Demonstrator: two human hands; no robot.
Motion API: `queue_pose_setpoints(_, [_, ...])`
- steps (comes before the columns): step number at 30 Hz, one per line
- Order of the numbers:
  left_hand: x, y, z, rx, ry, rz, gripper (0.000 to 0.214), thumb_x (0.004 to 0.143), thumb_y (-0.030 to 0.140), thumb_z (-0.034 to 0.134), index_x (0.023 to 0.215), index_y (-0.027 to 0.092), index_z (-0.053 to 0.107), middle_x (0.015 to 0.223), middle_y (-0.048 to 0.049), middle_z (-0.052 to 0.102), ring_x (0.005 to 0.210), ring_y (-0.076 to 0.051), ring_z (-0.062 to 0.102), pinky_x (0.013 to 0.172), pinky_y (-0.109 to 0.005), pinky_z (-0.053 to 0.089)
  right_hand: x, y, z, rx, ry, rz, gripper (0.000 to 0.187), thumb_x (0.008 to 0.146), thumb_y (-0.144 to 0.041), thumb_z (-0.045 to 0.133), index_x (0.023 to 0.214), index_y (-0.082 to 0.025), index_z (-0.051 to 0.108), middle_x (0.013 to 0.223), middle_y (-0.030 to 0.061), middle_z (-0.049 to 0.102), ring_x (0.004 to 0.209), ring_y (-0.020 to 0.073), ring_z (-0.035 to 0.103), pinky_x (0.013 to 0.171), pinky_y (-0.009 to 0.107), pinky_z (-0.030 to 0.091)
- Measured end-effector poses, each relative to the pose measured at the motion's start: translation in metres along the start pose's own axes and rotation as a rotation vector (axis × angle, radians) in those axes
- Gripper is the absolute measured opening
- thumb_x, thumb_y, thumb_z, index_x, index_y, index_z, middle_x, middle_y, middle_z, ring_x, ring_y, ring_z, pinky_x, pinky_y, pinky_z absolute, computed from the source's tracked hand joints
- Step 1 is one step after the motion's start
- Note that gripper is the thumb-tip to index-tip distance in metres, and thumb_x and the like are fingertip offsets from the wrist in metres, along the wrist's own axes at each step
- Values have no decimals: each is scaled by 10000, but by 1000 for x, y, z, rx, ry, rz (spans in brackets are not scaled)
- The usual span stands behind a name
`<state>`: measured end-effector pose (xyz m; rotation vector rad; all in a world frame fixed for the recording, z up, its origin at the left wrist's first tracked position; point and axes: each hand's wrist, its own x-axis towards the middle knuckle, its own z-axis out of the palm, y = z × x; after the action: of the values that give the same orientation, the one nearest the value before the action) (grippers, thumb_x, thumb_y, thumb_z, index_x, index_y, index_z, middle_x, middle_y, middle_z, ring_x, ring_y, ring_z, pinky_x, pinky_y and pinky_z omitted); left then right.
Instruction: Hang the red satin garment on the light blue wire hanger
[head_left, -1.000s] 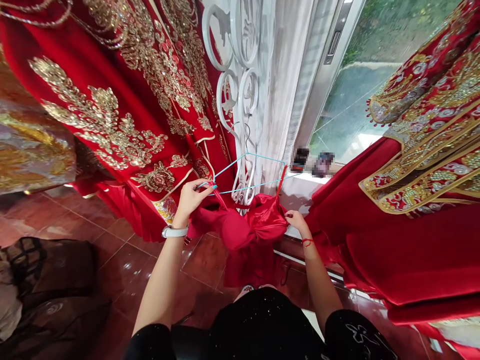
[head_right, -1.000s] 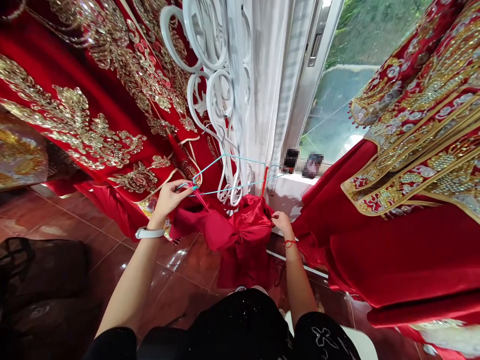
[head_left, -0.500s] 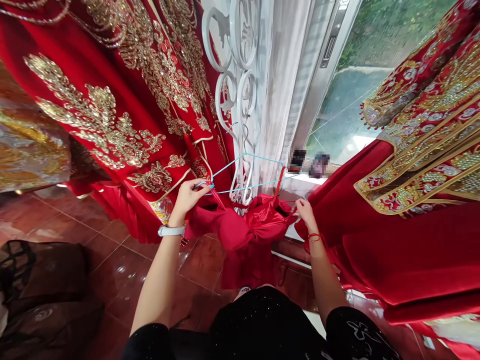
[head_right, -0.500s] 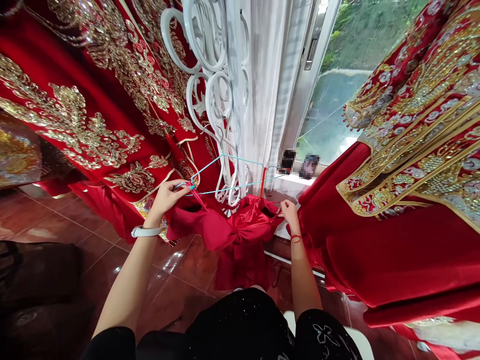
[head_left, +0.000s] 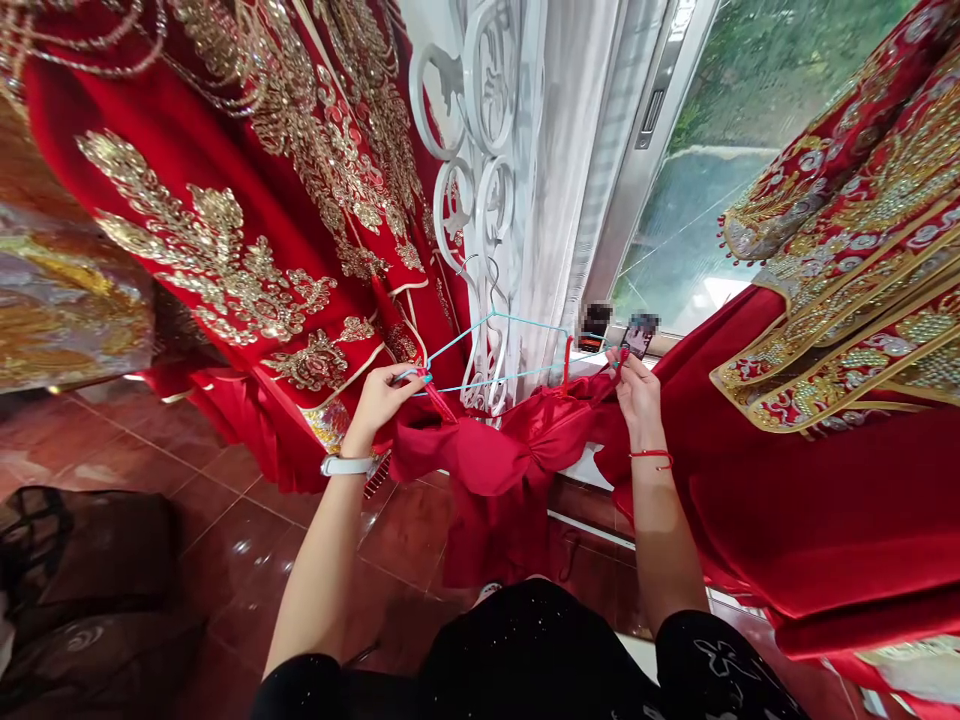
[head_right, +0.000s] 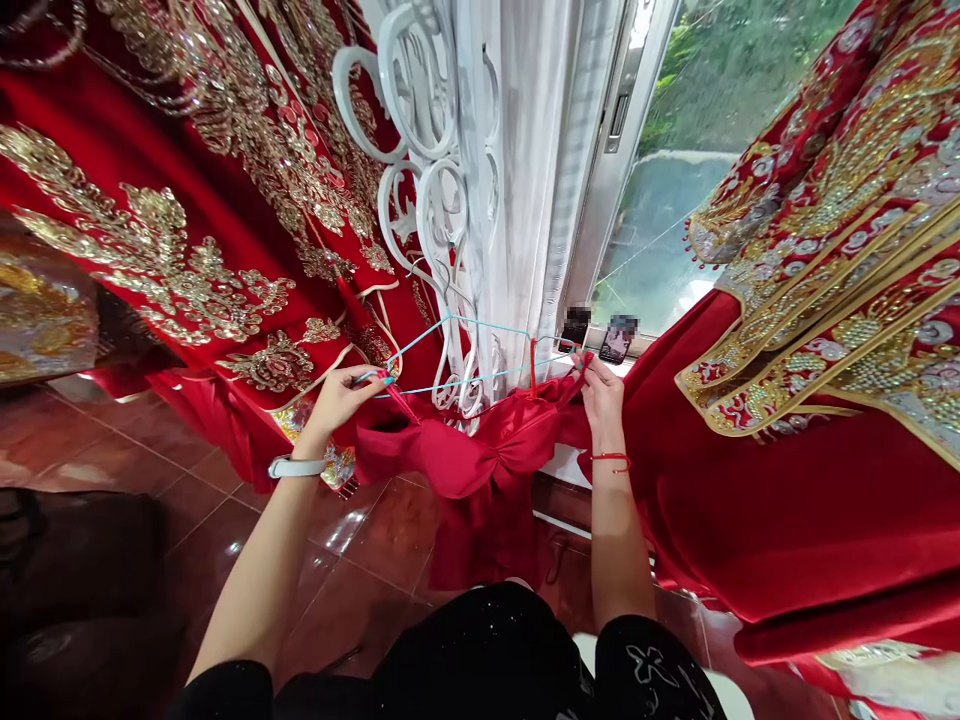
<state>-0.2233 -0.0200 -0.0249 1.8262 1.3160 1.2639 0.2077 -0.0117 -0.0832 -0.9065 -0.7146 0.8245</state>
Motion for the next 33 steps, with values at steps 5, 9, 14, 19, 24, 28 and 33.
queue_pose_setpoints(5, [2,1,-1,5,-41,-10,324,697,495,757,736,177,711,664,-19,665,627,-168,586,672,-328,521,16,-7,4,-57,-21,-153,467,576,-445,920,935,-178,786,1010,89,806,1015,262,759,841,387,650])
queue_pose_setpoints(9, [2,3,1,-1,-65,-8,346,698,520,755,725,179,712,635,-9,644,592,-155,565,610,-299,494,31,-26,18,-220,-199,-196,427,612,-502,897,895,-194,812,901,52,815,916,246,774,851,397,646])
queue_pose_setpoints(14, [1,6,3,-4,-93,-4,385,723,544,761,747,163,711,647,-20,654,615,-159,574,640,-293,505,32,-46,46,-485,-377,-282,284,682,-442,832,838,-205,831,847,34,810,842,247,760,741,353,627])
queue_pose_setpoints(19, [-4,0,5,-17,-33,-8,369,728,524,755,721,161,694,668,-30,662,622,-154,557,641,-282,484,18,-48,65,-608,-454,-325,175,727,-345,747,772,-186,807,785,44,778,745,207,702,688,313,563])
queue_pose_setpoints(24, [-6,-5,3,88,13,-5,359,773,522,719,814,166,714,745,-38,683,674,-172,590,678,-298,499,12,-46,66,-691,-503,-374,125,751,-293,698,796,-188,749,814,38,728,762,187,646,794,345,545])
queue_pose_setpoints(28, [-18,-16,-2,107,95,41,550,785,521,726,1235,212,655,1254,-121,675,1148,-263,632,970,-387,523,8,-41,60,-717,-507,-498,198,755,-269,692,944,-217,716,1111,70,677,1093,240,628,1035,418,483])
queue_pose_setpoints(33, [-58,-53,-6,-35,51,-152,908,725,634,762,1476,236,442,1464,-172,558,1380,-317,522,1124,-455,460,-36,-12,52,-626,-20,-612,198,777,-236,607,970,-226,647,1112,79,593,1134,255,571,1069,457,445])
